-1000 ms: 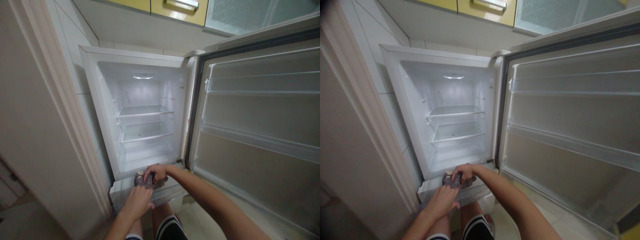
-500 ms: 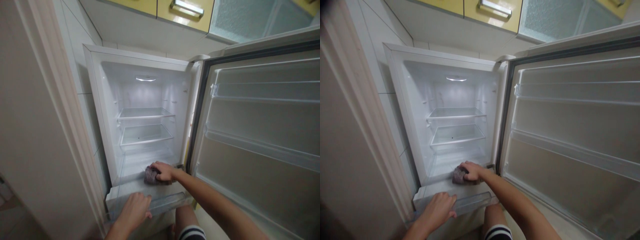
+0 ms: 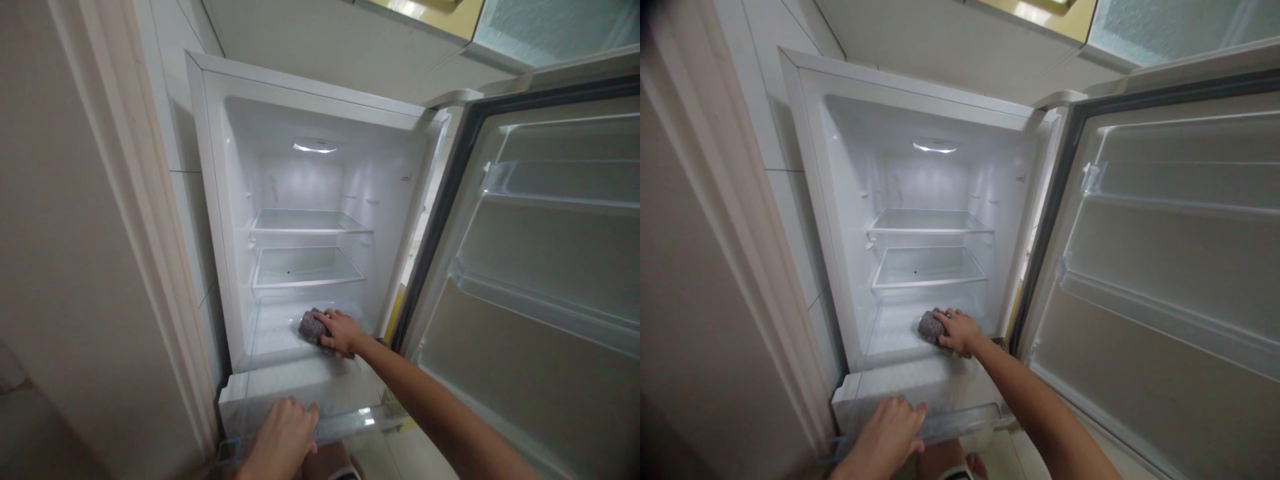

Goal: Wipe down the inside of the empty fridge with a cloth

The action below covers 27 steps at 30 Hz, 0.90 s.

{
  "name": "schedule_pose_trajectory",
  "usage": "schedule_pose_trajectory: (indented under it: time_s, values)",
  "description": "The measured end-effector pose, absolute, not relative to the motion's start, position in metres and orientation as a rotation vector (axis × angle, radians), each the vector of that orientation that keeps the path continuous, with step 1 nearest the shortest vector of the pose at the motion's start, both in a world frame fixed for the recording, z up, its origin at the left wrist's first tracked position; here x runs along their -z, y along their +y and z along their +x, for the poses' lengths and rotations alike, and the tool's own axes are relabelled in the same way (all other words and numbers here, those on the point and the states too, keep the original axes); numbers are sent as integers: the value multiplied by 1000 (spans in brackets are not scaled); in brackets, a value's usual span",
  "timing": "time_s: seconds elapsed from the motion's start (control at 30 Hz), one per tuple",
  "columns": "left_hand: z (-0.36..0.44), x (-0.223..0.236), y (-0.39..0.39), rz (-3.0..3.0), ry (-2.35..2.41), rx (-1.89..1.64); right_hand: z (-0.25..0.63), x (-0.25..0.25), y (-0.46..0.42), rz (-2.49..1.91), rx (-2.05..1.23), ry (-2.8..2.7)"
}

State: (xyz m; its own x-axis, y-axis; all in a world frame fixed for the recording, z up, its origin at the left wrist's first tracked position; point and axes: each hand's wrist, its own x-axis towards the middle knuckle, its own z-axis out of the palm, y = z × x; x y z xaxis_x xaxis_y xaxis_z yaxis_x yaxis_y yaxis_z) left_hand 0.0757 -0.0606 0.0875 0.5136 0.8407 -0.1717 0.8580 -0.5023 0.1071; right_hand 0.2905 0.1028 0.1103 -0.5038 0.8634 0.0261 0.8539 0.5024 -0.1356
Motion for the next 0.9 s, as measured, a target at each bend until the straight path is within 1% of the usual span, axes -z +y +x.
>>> schedule_pose_trajectory:
  time_s: [0.07,0.13,0.3,0.43,0.57,0.7,0.8,0.9]
  values:
    - [77,-87,-59,2546,1463,161,272,-109,118,-1684,-122,-2469]
    - [78,-88,-58,2524,1471,175,246,-107,132,-1699,-101,-2403]
    - [77,-91,-57,2514,1494,183,170,-101,145,-1432,-141,-2544]
    - [76,-95,-60,2544,1533,155,149,-100,127,-1250,-238,-2655]
    - [74,-103,-61,2603,1523,116,178,-93,96,-1050,-457,-2817]
    - [75,-110,-63,2635,1531,80,226,-86,73,-810,-590,-2913]
    - [76,-108,-72,2641,1525,82,267,-88,67,-905,-610,-2893]
    - [78,-99,-84,2634,1519,108,302,-96,64,-1170,-511,-2795]
